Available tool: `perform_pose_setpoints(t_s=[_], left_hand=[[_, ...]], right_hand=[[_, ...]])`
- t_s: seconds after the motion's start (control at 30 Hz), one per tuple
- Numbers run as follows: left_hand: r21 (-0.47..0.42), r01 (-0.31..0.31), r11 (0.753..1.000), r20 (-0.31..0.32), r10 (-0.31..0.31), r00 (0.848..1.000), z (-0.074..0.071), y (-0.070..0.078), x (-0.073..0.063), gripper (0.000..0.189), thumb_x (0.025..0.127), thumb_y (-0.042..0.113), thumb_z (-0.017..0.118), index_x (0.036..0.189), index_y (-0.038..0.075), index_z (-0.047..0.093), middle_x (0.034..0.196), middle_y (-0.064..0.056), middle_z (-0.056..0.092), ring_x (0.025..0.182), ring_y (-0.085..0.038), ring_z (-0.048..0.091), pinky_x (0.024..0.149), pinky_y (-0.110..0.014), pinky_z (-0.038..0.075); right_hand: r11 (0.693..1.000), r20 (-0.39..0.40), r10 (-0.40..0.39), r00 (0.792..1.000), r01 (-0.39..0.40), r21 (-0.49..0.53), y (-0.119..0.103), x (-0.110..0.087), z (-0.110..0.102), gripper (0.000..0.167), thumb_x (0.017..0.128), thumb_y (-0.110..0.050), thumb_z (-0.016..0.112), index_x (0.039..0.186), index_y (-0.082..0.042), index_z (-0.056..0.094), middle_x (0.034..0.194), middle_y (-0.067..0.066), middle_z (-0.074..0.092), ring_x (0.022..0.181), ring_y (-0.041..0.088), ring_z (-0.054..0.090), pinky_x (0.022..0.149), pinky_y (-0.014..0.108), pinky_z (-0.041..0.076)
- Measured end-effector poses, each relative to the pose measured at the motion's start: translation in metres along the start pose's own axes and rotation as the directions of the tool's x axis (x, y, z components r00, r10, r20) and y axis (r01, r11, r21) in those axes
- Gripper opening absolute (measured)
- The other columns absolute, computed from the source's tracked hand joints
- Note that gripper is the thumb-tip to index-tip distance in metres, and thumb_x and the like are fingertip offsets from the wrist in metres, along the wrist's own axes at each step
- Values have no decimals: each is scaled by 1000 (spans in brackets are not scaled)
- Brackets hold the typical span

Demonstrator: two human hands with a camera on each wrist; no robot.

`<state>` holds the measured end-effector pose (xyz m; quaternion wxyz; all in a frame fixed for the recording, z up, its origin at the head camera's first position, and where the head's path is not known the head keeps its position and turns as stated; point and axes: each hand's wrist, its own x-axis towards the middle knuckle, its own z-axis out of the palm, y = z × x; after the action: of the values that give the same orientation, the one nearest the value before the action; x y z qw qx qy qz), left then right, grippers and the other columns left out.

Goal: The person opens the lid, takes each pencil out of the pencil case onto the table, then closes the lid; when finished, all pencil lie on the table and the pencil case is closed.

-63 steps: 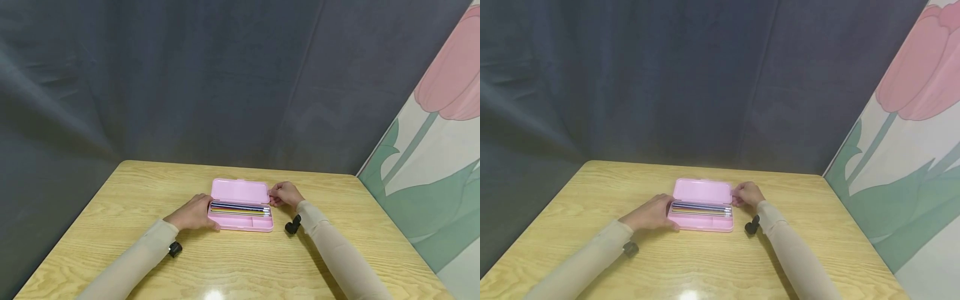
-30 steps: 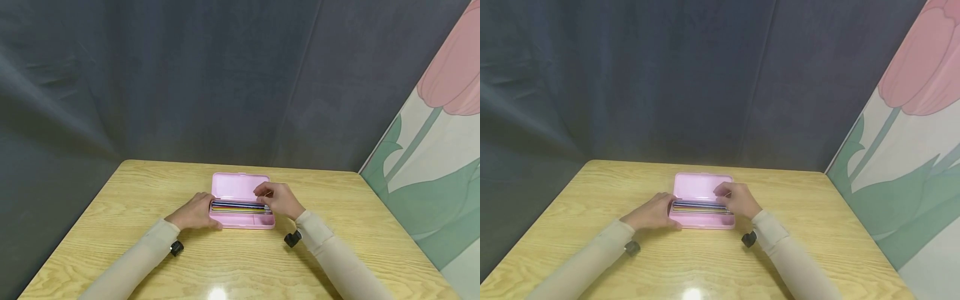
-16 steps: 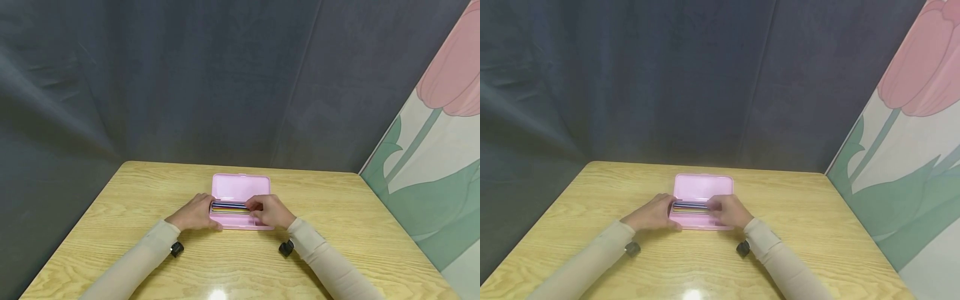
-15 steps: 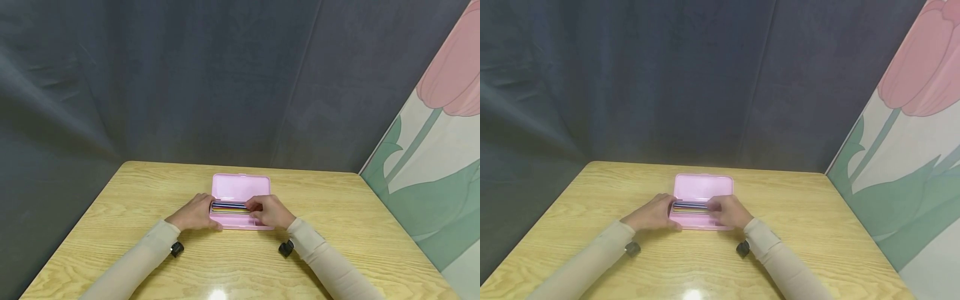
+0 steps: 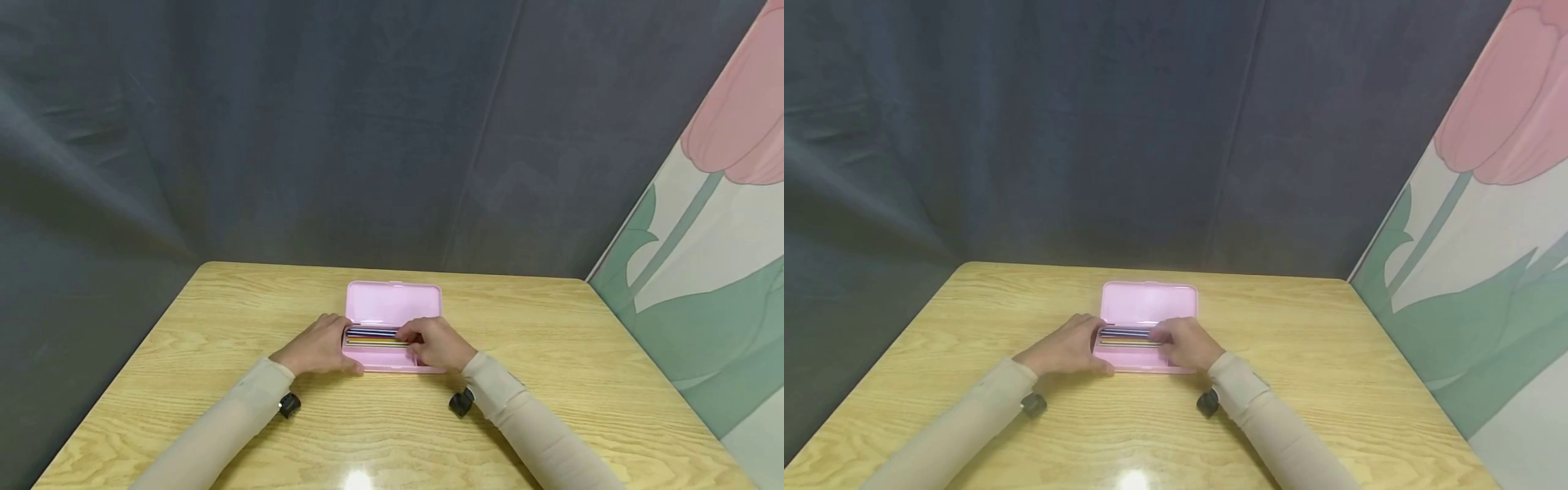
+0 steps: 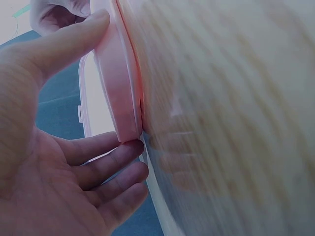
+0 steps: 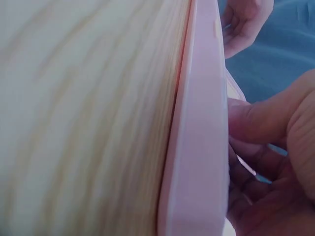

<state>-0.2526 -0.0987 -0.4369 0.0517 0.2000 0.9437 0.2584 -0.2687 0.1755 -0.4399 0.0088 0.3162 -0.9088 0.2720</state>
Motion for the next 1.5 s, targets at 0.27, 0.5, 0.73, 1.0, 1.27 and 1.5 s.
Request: perform_pose_setpoints(t_s=[0.27,0.5,0.73,1.0,1.27,1.5], left_hand=[[4,2,1000,-3,-2,1000,0,1,2,90,66,53,91,134,5,58,130,-6,62,120,-23,54,106,-43,47],[-8,-2,1000,-7,2,1000,0,-1,0,89,65,53,92,133,5,58,128,-6,63,119,-23,54,106,-43,47],[-15,-3,1000,-7,3,1000,0,0,0,88,64,51,92,131,5,59,126,-6,63,116,-23,55,105,-43,47],[-3,-8,1000,-14,8,1000,1,0,0,88,63,52,93,130,5,59,125,-7,64,116,-22,55,106,-43,47],[-17,-5,1000,-17,5,1000,2,0,-1,87,63,51,93,129,5,60,125,-7,64,116,-22,55,105,-43,48],[-4,-13,1000,-26,13,1000,1,-1,0,87,63,51,92,130,5,60,126,-7,64,117,-23,55,106,-43,47]], right_hand=[[999,16,-29,999,30,-45,-5,4,3,28,86,9,68,102,-10,78,89,-1,70,77,5,57,70,19,51],[1000,21,-3,1000,4,-25,-8,5,5,28,84,12,65,95,-12,75,86,-1,70,76,5,57,70,19,51],[996,53,-40,998,44,-77,-9,7,7,31,81,15,60,95,-9,73,86,0,69,79,7,57,74,21,52],[997,67,-39,997,44,-66,-13,7,6,31,81,17,57,93,-9,68,85,0,65,78,9,55,73,22,51],[1000,59,-27,998,27,2,-14,7,7,29,84,15,61,96,-10,70,85,-1,67,78,9,58,71,21,51],[999,27,-17,999,17,33,-15,6,1,27,86,11,65,96,-13,72,85,-2,70,77,7,60,70,20,53]])
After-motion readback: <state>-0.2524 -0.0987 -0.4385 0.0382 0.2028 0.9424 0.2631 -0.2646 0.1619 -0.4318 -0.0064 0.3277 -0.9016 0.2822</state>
